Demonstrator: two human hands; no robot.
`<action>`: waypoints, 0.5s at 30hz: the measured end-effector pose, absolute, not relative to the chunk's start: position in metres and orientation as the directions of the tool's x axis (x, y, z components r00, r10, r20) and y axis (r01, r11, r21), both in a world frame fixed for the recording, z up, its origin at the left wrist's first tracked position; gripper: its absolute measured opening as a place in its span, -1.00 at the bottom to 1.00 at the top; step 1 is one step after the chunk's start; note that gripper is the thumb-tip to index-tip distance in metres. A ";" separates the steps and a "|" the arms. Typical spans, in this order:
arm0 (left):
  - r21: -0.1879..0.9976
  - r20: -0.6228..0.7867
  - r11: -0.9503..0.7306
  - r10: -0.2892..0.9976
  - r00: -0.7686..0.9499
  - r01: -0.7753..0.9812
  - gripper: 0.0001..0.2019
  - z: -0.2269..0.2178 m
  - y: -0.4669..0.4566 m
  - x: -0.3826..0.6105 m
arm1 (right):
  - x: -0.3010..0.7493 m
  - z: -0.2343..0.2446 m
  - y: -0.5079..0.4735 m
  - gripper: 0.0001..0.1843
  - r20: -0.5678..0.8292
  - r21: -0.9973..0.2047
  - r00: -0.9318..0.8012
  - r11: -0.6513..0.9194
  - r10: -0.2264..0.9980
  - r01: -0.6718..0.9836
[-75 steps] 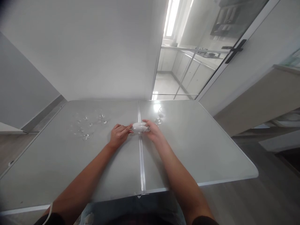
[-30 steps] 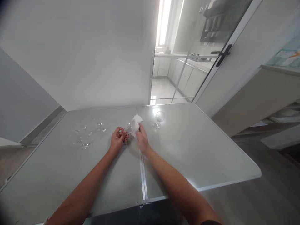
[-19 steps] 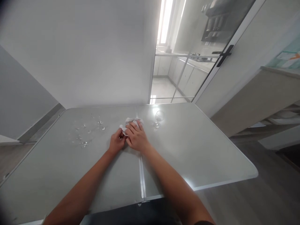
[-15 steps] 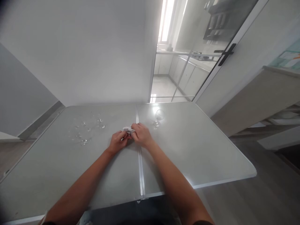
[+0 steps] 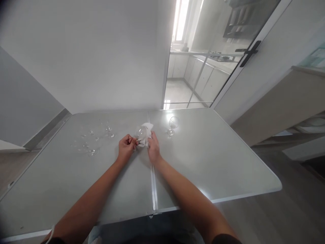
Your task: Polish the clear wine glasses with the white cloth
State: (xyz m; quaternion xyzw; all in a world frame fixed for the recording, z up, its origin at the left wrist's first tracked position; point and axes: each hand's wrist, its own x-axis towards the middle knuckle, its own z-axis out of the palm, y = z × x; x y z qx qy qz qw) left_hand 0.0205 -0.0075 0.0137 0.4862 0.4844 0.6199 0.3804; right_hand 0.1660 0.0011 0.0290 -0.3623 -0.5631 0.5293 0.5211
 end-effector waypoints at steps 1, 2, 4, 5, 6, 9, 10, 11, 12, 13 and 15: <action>0.972 0.227 -0.235 0.944 -0.242 -0.007 -0.56 0.014 -0.007 0.021 | 0.164 0.027 -0.002 -0.75 0.249 -0.967 -0.178 0.233 0.952 -0.106; 0.972 0.225 -0.234 0.943 -0.245 -0.007 -0.56 0.013 -0.006 0.021 | 0.164 0.026 -0.005 -0.76 0.307 -0.951 -0.161 0.299 0.938 -0.073; 0.974 0.223 -0.228 0.943 -0.249 0.008 -0.58 0.011 -0.006 0.021 | 0.164 0.026 -0.006 -0.77 0.458 -0.885 -0.167 0.466 0.873 0.011; 0.973 0.227 -0.227 0.941 -0.253 0.028 -0.58 0.010 -0.006 0.020 | 0.165 0.027 -0.005 -0.77 0.547 -0.816 -0.206 0.571 0.812 0.086; 0.970 0.243 -0.233 0.934 -0.262 0.067 -0.59 0.008 -0.006 0.020 | 0.166 0.029 -0.003 -0.77 0.617 -0.725 -0.272 0.668 0.738 0.168; 0.896 0.401 -0.316 0.877 -0.263 0.313 -0.60 0.003 -0.007 0.019 | 0.172 0.039 0.003 -0.74 0.655 -0.423 -0.513 0.832 0.554 0.359; 0.836 0.480 -0.361 0.847 -0.230 0.414 -0.60 0.002 -0.007 0.019 | 0.173 0.043 0.004 -0.73 0.636 -0.352 -0.562 0.847 0.528 0.398; 0.761 0.553 -0.408 0.815 -0.175 0.505 -0.62 0.000 -0.008 0.018 | 0.175 0.046 0.005 -0.71 0.624 -0.314 -0.579 0.847 0.525 0.429; 0.681 0.614 -0.456 0.782 -0.107 0.573 -0.63 -0.001 -0.008 0.018 | 0.176 0.049 0.006 -0.70 0.620 -0.310 -0.568 0.834 0.541 0.456; 0.604 0.662 -0.503 0.749 -0.037 0.618 -0.64 -0.002 -0.008 0.018 | 0.178 0.051 0.006 -0.70 0.619 -0.340 -0.535 0.810 0.575 0.477; 0.482 0.720 -0.582 0.689 0.082 0.655 -0.65 -0.003 -0.008 0.017 | 0.183 0.055 0.008 -0.74 0.590 -0.501 -0.416 0.717 0.692 0.484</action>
